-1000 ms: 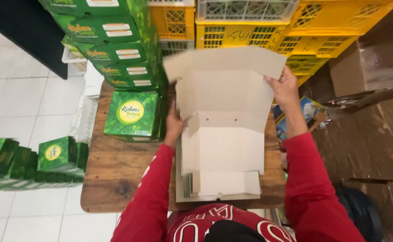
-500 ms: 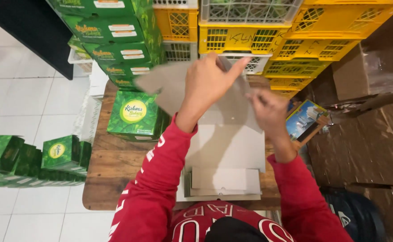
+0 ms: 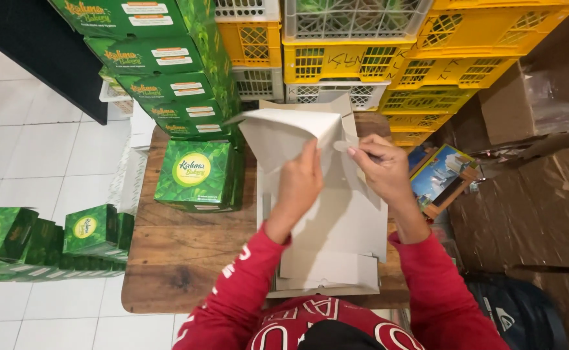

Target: The person folds flat cardboard blanks into open bakery boxes on a wooden table, creasing the sides by hand. They then place a green Kolana Bakery product box into each folded carton and set the packed box aside, repeating the cycle with additional boxes.

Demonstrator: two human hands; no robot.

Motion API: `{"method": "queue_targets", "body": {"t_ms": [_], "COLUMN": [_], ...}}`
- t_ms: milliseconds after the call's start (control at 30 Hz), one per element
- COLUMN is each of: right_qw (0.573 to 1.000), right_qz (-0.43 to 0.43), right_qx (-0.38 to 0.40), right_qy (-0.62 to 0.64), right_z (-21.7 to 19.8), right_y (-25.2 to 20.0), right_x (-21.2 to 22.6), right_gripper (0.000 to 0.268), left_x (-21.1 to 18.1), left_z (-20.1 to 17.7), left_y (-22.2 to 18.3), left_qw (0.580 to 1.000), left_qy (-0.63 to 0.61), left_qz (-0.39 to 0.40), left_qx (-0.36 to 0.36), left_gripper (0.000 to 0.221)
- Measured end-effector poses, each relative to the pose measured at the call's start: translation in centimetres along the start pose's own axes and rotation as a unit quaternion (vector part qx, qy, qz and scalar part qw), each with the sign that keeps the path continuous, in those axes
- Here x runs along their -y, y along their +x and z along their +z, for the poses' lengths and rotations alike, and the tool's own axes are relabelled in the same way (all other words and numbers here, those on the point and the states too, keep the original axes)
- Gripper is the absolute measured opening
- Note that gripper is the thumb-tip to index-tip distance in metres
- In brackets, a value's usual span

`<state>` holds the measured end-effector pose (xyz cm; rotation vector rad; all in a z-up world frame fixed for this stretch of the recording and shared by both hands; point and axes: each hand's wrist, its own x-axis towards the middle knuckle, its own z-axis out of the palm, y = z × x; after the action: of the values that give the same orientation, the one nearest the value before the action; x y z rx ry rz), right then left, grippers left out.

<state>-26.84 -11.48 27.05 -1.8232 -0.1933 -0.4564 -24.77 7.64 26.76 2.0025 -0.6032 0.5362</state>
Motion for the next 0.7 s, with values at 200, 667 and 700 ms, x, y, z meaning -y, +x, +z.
{"method": "queue_targets", "body": {"t_ms": [200,667,700], "right_qw": [0.999,0.997,0.999], "right_qz": [-0.031,-0.049,-0.021], "right_qx": [-0.010,0.015,0.011], "right_qy": [-0.043,-0.055,-0.024], "right_z": [2.0,2.3,2.4], "right_y": [0.4,1.4,1.6], "right_x": [3.3,3.3,3.2], "right_gripper": [0.010,0.010,0.010], "left_x": [-0.8,-1.4,-1.4], "left_z": [1.8,2.2,2.0], "left_y": [-1.3,-0.9,-0.8], "left_qw": [0.997,0.997,0.997], "left_qy": [-0.037,-0.031,-0.034], "left_qz": [-0.026,-0.008,-0.022], "left_qx": [-0.058,-0.067,-0.059], "left_gripper": [0.013,0.026,0.026]}}
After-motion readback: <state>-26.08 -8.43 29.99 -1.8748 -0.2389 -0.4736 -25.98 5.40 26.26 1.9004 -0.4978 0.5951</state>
